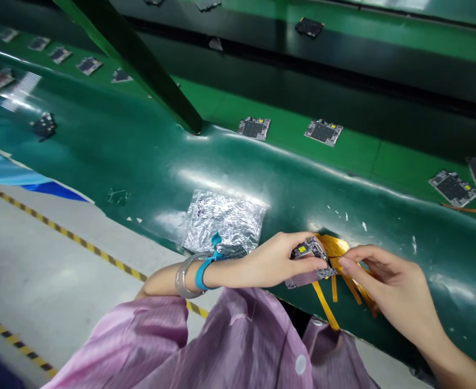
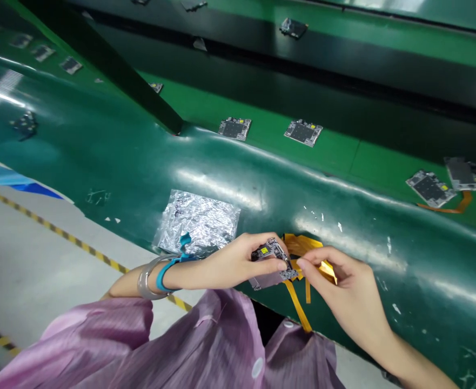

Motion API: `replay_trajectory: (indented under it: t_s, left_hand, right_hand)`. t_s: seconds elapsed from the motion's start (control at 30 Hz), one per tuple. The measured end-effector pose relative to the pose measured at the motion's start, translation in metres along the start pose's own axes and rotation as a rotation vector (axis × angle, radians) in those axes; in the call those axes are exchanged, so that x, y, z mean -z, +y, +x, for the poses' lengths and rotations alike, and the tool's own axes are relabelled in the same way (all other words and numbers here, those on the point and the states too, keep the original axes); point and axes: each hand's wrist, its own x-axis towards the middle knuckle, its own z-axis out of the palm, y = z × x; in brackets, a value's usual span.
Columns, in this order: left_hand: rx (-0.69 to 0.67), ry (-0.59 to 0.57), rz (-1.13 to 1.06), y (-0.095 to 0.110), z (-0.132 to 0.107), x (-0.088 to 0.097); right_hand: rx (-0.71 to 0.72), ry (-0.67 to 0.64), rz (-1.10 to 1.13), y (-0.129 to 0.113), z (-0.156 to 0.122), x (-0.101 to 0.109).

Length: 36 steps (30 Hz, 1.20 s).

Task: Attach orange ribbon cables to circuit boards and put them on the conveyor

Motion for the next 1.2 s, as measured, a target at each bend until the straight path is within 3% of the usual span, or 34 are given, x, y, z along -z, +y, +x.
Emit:
replay_trajectory:
  t_s: [0.27, 0.53, 0.77, 1.03, 1.2]
  left_hand:
    - [0.023, -0.018, -0.025, 0.0, 0.0, 0.0]
    - [-0.002, -0.06, -0.019, -0.006, 0.003, -0.001]
    - [-0.023, -0.062, -0.061, -0.009, 0.007, -0.002]
    - [0.037, -0.031, -0.23, -0.014, 0.017, -0.008]
    - [-0.012, 0.002, -0.104, -0.017, 0.027, -0.01]
  right_hand:
    - [-0.018, -0.015, 0.019, 0.009, 0.0, 0.0]
    - [0.011, -0.144, -0.059, -0.001, 0.007, 0.004]
    - [-0.013, -0.18, -0.048, 0.002, 0.006, 0.003]
    - [-0.015, -0.177, -0.058, 0.007, 0.007, 0.007]
    - [-0.019, -0.264, -0.031, 0.016, 0.013, 0.004]
